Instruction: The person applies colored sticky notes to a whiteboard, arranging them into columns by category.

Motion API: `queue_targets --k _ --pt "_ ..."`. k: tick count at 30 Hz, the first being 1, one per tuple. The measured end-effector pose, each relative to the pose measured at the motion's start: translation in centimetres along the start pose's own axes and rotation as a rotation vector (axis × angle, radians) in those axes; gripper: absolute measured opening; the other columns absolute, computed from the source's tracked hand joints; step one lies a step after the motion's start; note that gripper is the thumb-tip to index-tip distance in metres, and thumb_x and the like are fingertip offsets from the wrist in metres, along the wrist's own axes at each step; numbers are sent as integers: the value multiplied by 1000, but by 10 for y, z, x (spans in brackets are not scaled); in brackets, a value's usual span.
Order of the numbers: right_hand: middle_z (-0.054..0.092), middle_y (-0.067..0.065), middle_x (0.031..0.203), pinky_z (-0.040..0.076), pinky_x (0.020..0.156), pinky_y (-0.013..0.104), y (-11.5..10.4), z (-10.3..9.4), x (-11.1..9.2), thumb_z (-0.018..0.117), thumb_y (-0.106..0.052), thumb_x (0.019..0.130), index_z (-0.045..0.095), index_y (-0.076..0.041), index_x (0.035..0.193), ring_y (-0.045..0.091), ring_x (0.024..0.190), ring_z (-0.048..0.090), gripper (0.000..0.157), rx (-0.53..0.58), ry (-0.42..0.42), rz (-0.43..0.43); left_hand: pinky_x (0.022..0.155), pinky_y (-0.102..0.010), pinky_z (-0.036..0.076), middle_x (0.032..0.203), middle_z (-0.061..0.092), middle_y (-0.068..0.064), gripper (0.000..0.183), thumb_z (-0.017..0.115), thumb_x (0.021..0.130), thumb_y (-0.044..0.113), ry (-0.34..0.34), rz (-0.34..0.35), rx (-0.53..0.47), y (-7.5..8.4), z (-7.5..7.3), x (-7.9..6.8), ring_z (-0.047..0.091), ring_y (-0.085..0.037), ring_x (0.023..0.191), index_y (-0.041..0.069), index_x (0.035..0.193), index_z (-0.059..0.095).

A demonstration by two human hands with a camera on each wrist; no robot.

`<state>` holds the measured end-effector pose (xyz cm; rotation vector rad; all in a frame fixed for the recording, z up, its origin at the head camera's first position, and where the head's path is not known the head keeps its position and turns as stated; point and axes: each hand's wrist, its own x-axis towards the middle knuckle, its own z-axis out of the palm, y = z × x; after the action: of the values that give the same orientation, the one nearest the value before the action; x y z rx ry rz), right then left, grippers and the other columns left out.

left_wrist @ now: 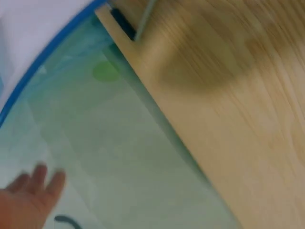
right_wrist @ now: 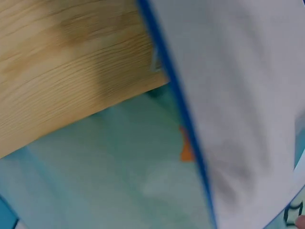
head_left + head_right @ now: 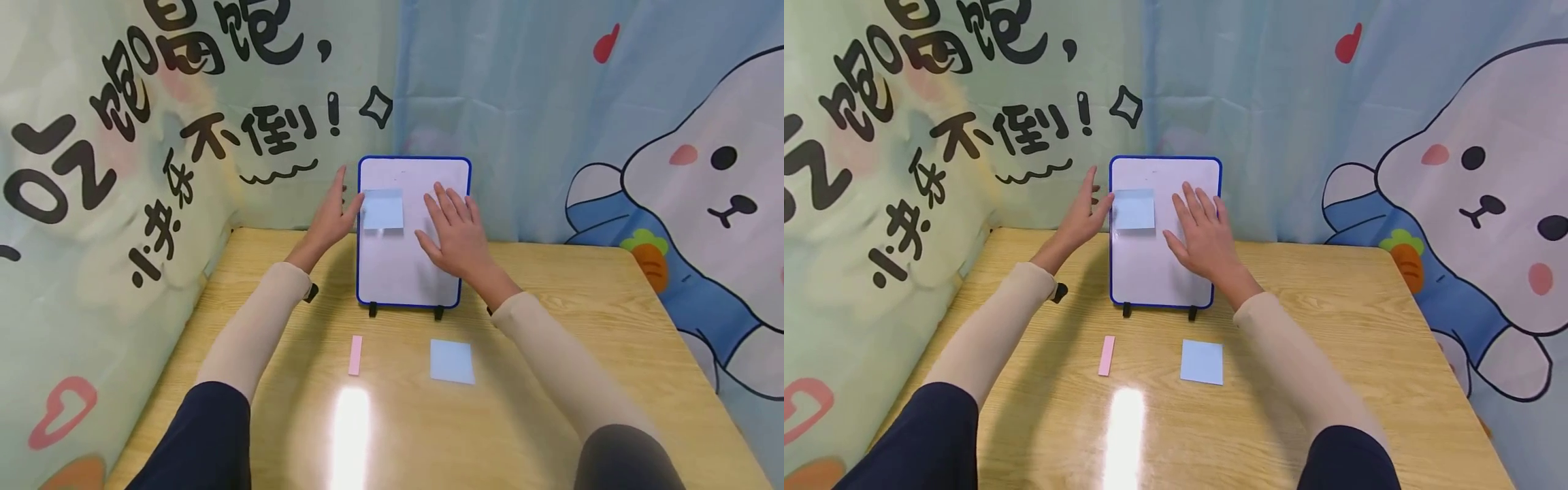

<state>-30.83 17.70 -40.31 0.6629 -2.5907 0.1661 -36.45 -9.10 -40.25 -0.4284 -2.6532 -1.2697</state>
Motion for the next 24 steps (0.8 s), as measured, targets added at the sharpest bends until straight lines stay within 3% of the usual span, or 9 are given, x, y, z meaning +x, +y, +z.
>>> queue_targets --k 3,5,9,15,24 --pt "19 15 165 17 117 63 15 -10 -15 52 -44 95 32 -7 154 38 147 25 72 -1 71 36 122 -50 21 165 17 -15 72 40 104 47 50 43 162 -5 -15 -12 23 -33 151 15 160 10" --pt "20 15 165 18 116 64 25 -15 -27 53 -45 94 33 -7 154 39 146 26 74 -8 105 70 121 -56 17 165 13 -19 70 39 103 48 78 51 253 -8 -24 -22 17 -36 152 17 160 12" --pt "18 14 165 14 116 64 43 -19 -52 52 -47 93 30 -8 155 39 147 22 76 -11 81 159 116 -67 10 167 0 -17 69 34 102 54 70 20 384 -16 -37 -43 10 -40 152 29 160 9" --pt "4 14 167 5 117 65 59 -15 -83 46 -51 97 19 -13 159 41 149 12 77 25 -84 313 112 -75 -1 166 -16 -13 69 28 100 63 -21 -67 463 -35 -39 -77 -8 -41 152 35 160 5" --pt "-16 11 166 -1 114 70 67 -6 -124 41 -58 98 7 -16 161 42 152 -1 82 51 -181 407 110 -74 -10 163 -25 -13 74 24 98 69 -132 -153 487 -63 -33 -116 -15 -41 152 33 160 5"
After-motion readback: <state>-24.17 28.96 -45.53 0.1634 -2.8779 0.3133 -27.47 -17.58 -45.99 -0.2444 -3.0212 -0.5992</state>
